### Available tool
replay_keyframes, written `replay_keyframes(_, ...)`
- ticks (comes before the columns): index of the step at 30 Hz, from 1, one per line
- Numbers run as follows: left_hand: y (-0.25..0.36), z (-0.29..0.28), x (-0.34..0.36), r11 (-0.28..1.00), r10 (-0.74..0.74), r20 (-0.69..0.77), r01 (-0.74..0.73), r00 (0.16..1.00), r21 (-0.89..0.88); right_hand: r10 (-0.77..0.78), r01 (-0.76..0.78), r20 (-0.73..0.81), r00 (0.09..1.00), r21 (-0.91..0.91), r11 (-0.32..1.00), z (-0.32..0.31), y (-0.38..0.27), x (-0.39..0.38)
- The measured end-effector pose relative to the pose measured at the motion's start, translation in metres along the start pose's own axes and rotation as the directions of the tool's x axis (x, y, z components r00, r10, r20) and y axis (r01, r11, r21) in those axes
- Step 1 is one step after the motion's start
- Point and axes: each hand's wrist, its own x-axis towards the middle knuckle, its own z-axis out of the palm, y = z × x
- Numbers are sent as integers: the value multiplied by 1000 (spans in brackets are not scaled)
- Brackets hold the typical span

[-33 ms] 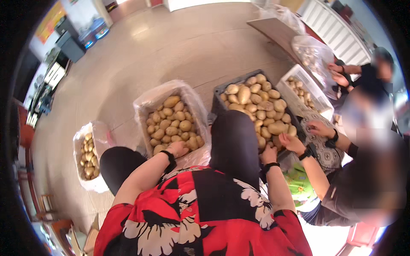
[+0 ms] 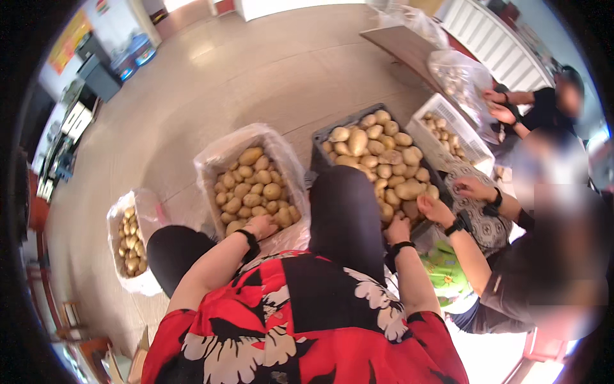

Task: Sorting potatoes from crates into bags and boxes.

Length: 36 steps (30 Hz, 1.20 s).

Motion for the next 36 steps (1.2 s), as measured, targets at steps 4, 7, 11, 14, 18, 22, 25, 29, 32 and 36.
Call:
replay_keyframes(4,-2,0,-2,1000,-16,9,15,1000,16,-23,23,21,1000,10,1000,0,-3,-7)
replay_keyframes(7,-4,3,-3,1000,-12,-14,12,1000,-5,-24,24,-15,1000,-2,1000,-1,-4,-9)
replay_keyframes(11,-8,5,2,1000,-27,-6,27,1000,-8,25,-24,9,1000,-34,999,-7,-10,-15)
replay_keyframes(14,-13,6,7,999,-34,21,34,999,-10,77,-77,20,997,17,997,-17,-19,-20)
replay_keyframes(18,-19,12,11,1000,-4,-29,5,1000,29,75,-73,-30,997,76,994,-35,-31,-18)
replay_keyframes(22,-22,14,15,1000,27,-24,-27,999,11,-7,-4,61,998,187,982,-49,-42,-6)
replay_keyframes(25,-24,17,16,1000,23,-46,-24,999,-12,3,-15,52,999,228,974,-44,-48,1)
replay_keyframes(29,-24,17,17,1000,5,-34,-6,999,-9,46,-37,-37,998,216,976,-26,-53,5)
replay_keyframes(32,-19,12,18,1000,27,-26,-27,999,-13,49,-31,-121,991,151,988,-19,-50,3)
replay_keyframes(36,-11,1,7,996,26,-50,-31,998,-83,107,-75,-78,991,334,939,-25,-37,-5)
